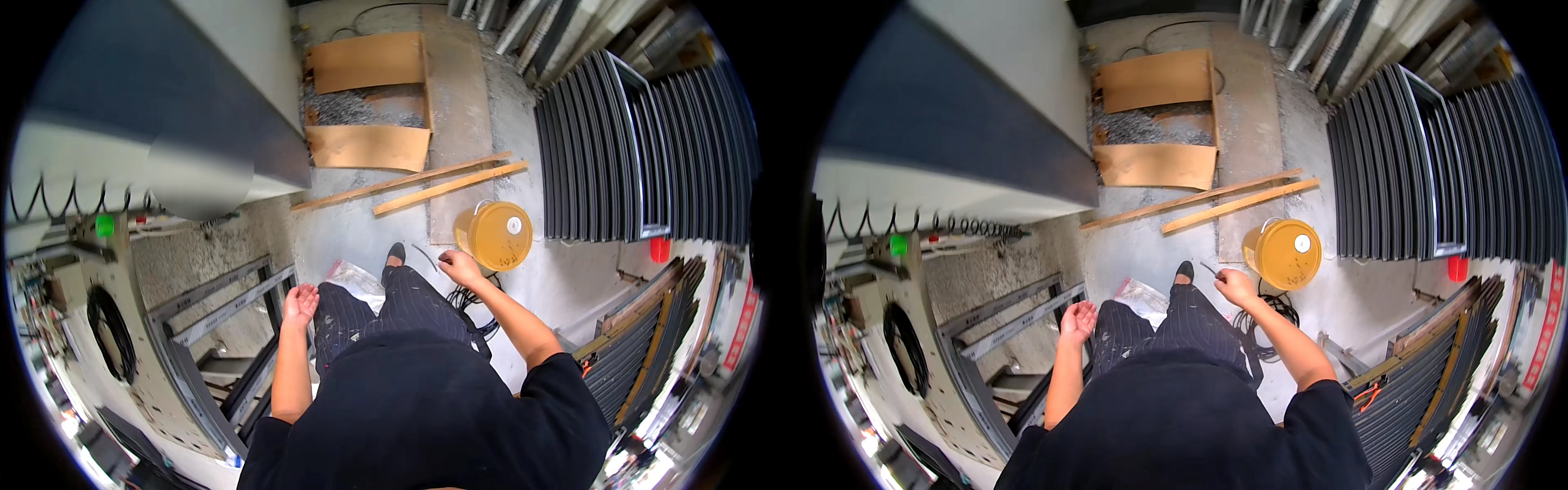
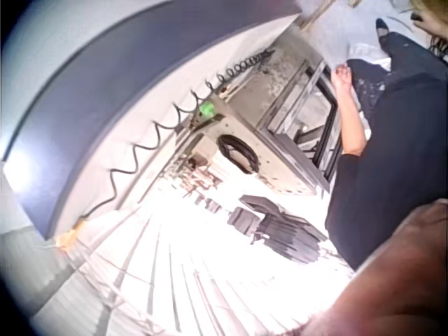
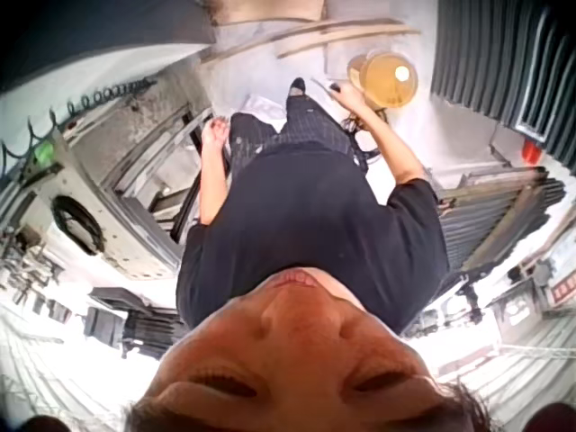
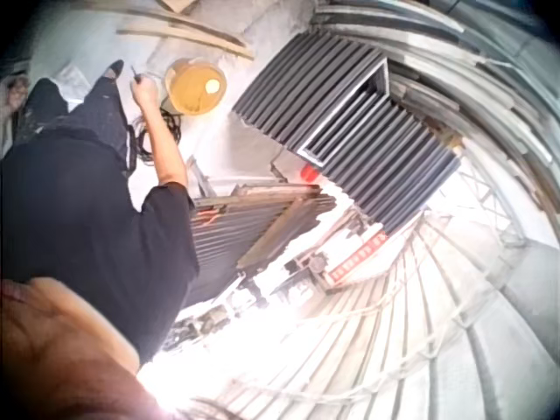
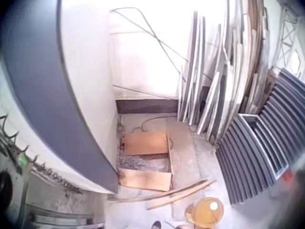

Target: The person sits on a stool and installs a black rubber seal into the groove of a grey window frame. They use orange-handled pliers to cut the seal to the correct length. After completing the installation, they lift the frame and place it onto a stack of similar frames.

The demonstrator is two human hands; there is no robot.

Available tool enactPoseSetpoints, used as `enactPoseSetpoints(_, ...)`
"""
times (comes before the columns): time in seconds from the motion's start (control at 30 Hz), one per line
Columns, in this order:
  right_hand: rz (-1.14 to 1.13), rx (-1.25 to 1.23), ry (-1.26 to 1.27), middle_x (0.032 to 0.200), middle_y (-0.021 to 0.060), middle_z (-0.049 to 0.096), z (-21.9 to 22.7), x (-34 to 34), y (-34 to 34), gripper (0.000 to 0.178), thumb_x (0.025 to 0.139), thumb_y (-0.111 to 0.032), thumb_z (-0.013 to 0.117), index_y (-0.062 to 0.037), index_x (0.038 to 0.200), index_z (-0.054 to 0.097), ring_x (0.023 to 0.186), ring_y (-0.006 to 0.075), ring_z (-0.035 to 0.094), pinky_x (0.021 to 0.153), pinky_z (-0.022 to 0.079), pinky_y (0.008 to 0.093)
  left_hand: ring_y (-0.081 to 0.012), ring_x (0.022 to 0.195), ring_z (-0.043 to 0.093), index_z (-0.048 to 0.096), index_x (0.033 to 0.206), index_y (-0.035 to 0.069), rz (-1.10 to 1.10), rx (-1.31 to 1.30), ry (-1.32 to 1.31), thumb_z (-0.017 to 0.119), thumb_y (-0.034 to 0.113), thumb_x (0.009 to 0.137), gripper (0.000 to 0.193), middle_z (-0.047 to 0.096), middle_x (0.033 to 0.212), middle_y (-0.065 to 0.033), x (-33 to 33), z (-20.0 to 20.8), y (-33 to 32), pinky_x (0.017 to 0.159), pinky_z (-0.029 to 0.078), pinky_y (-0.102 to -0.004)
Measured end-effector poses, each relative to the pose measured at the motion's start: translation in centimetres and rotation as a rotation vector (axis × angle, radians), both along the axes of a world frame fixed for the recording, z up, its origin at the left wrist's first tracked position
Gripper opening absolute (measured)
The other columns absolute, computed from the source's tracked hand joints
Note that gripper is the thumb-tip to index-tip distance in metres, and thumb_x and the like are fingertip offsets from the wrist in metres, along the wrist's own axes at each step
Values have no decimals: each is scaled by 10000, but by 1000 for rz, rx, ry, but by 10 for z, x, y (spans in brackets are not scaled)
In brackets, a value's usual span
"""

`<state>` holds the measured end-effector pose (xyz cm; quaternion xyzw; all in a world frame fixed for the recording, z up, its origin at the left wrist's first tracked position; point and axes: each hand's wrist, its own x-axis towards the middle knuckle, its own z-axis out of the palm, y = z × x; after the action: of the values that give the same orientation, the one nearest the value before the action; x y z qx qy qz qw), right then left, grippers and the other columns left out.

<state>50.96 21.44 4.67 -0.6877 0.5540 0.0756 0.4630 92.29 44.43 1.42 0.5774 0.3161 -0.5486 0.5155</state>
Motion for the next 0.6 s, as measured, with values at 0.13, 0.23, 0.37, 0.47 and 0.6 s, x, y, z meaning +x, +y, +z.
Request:
enactPoseSetpoints(0.13, -201, 77, -52, 954, 150, 728, -4, -64, -30, 306, 845, -245, 648, -17, 1043, 696, 907, 274, 702, 808, 537, 375, -292, 1034, 656, 575, 1154, -1, -289, -99, -55, 500, 241, 975, 310, 668, 1107, -158, -41, 6, -78, 855, 565, -401)
enactPoseSetpoints(0.23, -366, 173, -58, 910, 139, 732, -14, -92, -43, 311, 845, -247, 650, -12, 1042, 701, 852, 238, 709, 788, 539, 351, -268, 970, 672, 578, 1154, 10, -584, -128, -163, 505, 239, 981, 295, 679, 1063, -145, -64, 32, -142, 841, 565, -387)
enactPoseSetpoints(0.37, -414, 102, -110, 904, 133, 732, -23, -95, -57, 301, 853, -236, 651, -6, 1042, 698, 817, 226, 709, 772, 540, 341, -236, 924, 679, 597, 1112, 43, -852, -101, -249, 523, 272, 975, 277, 691, 998, -118, -65, 32, -195, 814, 565, -353)
enactPoseSetpoints(0.47, -503, 127, -198, 887, 130, 728, -17, -84, -72, 281, 864, -204, 654, 2, 1053, 692, 812, 210, 704, 768, 539, 332, -219, 911, 681, 616, 1087, 72, -931, -69, -245, 538, 292, 960, 266, 694, 969, -103, -53, 2, -224, 802, 558, -343)
enactPoseSetpoints(0.6, -692, 160, -271, 873, 131, 722, 16, -85, -79, 280, 888, -140, 639, 53, 1089, 665, 795, 176, 693, 742, 539, 310, -182, 784, 675, 627, 1029, 83, -1100, 202, -243, 546, 262, 925, 223, 697, 861, -77, -18, -66, -257, 678, 538, -345)
